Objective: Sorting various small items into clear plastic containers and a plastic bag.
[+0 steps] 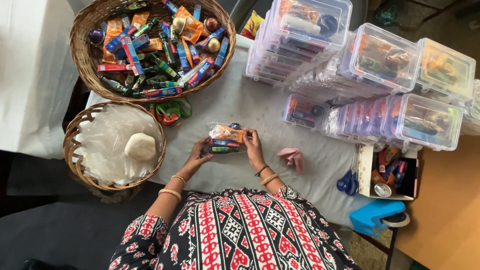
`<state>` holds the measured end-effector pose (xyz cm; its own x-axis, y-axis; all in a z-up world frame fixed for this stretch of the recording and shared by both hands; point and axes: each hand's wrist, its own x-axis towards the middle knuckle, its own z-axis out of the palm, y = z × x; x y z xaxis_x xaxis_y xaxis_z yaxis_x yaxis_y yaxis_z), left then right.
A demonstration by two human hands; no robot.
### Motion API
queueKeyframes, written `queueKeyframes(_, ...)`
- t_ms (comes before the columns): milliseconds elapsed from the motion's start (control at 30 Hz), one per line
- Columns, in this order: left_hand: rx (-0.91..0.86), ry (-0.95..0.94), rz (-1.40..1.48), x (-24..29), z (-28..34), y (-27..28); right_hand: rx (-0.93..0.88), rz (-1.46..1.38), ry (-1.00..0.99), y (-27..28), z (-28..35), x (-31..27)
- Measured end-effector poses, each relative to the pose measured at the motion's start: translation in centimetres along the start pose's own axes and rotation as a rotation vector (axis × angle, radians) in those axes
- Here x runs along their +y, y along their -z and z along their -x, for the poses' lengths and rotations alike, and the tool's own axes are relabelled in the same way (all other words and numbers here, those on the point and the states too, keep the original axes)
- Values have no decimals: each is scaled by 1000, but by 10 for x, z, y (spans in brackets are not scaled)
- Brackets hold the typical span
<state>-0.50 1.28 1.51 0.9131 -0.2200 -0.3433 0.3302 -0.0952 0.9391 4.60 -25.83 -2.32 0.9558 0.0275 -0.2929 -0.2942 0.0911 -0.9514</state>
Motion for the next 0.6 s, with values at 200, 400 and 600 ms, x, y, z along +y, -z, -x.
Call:
queueKeyframes(200,-6,11,14,-3,0,0,121,149,135,-23,15,-34)
queueKeyframes(400,-15,-19,29,-4,0,0,-47,299,97,-26,13,-74)
queueKeyframes(600,-15,-37,17,-1,1,2,160,505,147,31,-33,-19)
